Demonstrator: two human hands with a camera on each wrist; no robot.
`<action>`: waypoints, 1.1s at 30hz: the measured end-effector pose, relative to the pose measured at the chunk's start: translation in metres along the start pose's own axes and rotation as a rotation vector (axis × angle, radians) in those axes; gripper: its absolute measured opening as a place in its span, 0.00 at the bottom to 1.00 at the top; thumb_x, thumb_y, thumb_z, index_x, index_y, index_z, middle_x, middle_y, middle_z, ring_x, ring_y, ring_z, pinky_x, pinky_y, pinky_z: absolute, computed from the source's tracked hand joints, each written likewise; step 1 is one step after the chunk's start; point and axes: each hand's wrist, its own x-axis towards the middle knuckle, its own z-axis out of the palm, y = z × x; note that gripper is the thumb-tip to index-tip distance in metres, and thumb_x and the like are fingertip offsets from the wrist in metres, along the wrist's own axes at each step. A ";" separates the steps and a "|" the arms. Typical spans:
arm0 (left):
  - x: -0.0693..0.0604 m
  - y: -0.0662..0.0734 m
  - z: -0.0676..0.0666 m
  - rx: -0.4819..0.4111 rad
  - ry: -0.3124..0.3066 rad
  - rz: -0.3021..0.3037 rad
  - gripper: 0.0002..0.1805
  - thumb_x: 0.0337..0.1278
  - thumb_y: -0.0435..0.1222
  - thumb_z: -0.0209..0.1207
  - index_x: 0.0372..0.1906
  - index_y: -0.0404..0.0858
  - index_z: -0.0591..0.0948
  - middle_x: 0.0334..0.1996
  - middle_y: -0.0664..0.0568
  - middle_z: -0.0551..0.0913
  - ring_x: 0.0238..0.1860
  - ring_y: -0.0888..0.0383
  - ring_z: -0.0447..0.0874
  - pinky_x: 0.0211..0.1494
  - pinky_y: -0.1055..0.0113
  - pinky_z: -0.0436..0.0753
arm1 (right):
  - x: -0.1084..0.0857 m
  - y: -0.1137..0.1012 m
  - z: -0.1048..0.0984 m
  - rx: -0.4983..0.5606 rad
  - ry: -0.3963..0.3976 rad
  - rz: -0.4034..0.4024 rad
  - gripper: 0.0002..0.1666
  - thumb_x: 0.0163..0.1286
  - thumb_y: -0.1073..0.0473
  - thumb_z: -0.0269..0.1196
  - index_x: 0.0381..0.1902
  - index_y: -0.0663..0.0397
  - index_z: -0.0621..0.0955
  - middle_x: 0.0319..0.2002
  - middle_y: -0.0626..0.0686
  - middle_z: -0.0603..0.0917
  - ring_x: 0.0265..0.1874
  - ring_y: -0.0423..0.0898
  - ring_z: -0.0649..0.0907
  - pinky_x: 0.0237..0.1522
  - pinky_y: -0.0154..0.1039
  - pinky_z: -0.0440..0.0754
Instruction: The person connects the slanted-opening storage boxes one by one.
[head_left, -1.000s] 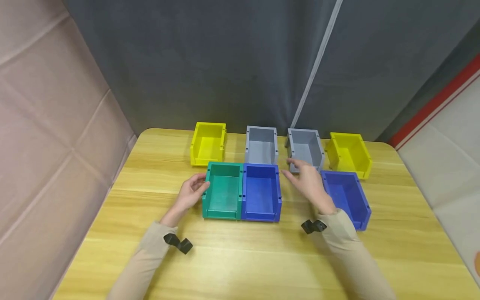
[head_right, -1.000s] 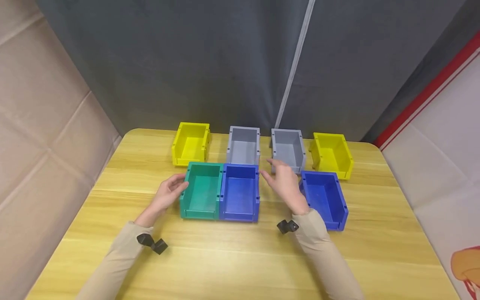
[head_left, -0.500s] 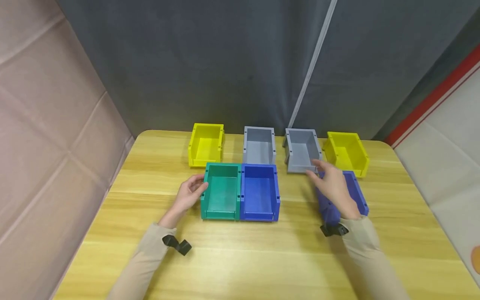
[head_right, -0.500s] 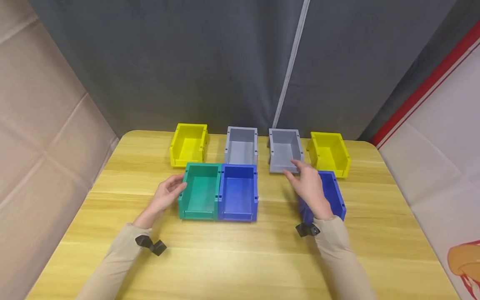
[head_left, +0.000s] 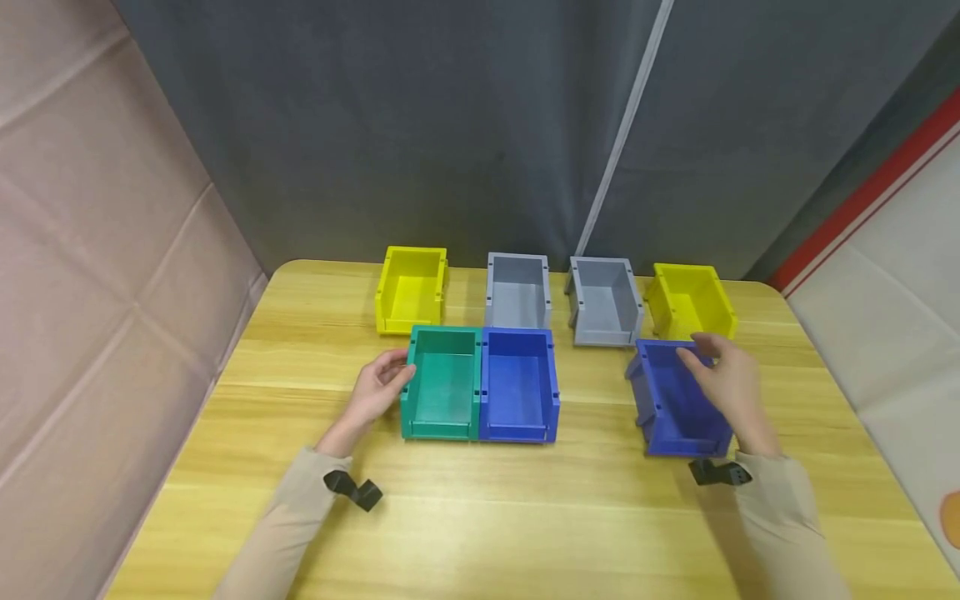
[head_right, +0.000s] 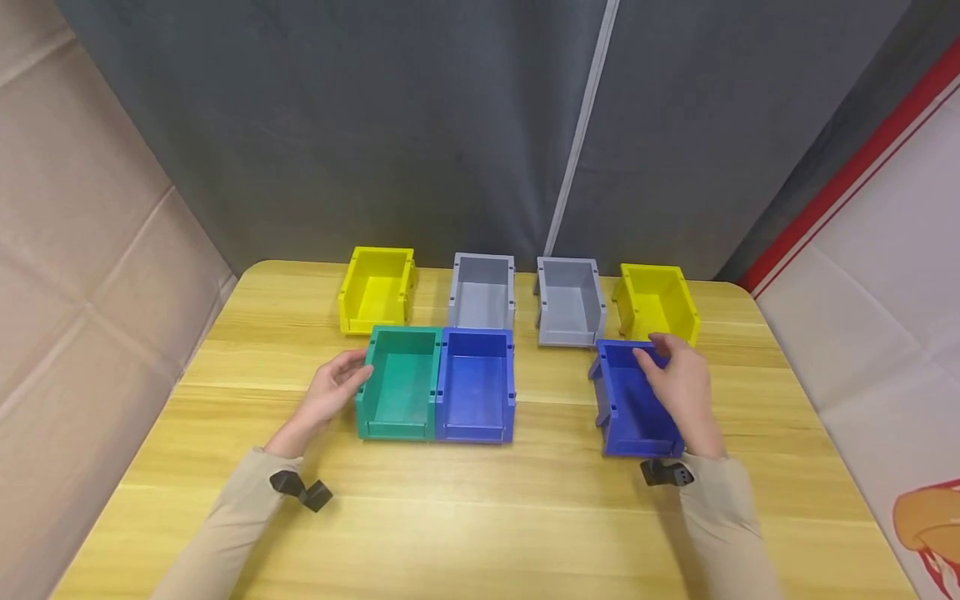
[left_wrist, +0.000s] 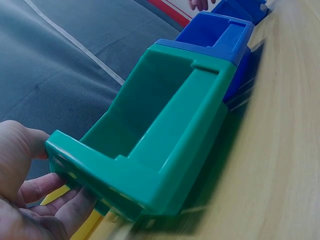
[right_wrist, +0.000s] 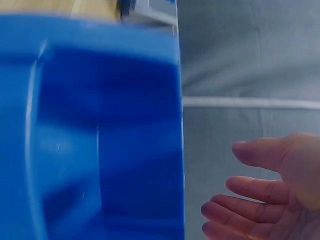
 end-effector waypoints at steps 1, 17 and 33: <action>0.000 0.000 0.000 0.002 -0.001 0.001 0.23 0.65 0.34 0.54 0.62 0.29 0.68 0.57 0.34 0.72 0.57 0.44 0.72 0.49 0.74 0.75 | -0.001 0.003 -0.002 -0.005 -0.003 0.016 0.21 0.65 0.61 0.61 0.49 0.76 0.75 0.42 0.75 0.79 0.42 0.68 0.78 0.41 0.61 0.75; 0.000 0.000 0.000 -0.002 -0.009 0.006 0.24 0.66 0.34 0.53 0.63 0.28 0.66 0.58 0.33 0.71 0.58 0.43 0.71 0.50 0.73 0.75 | -0.012 0.038 -0.010 -0.092 -0.045 0.125 0.20 0.64 0.61 0.62 0.44 0.77 0.77 0.35 0.72 0.81 0.33 0.65 0.81 0.30 0.51 0.78; 0.000 -0.002 -0.001 -0.010 -0.009 0.014 0.23 0.65 0.34 0.54 0.62 0.29 0.68 0.57 0.34 0.72 0.56 0.44 0.72 0.47 0.75 0.75 | -0.012 0.046 -0.006 -0.063 -0.072 0.206 0.17 0.63 0.63 0.61 0.42 0.77 0.79 0.28 0.70 0.82 0.19 0.49 0.80 0.16 0.34 0.72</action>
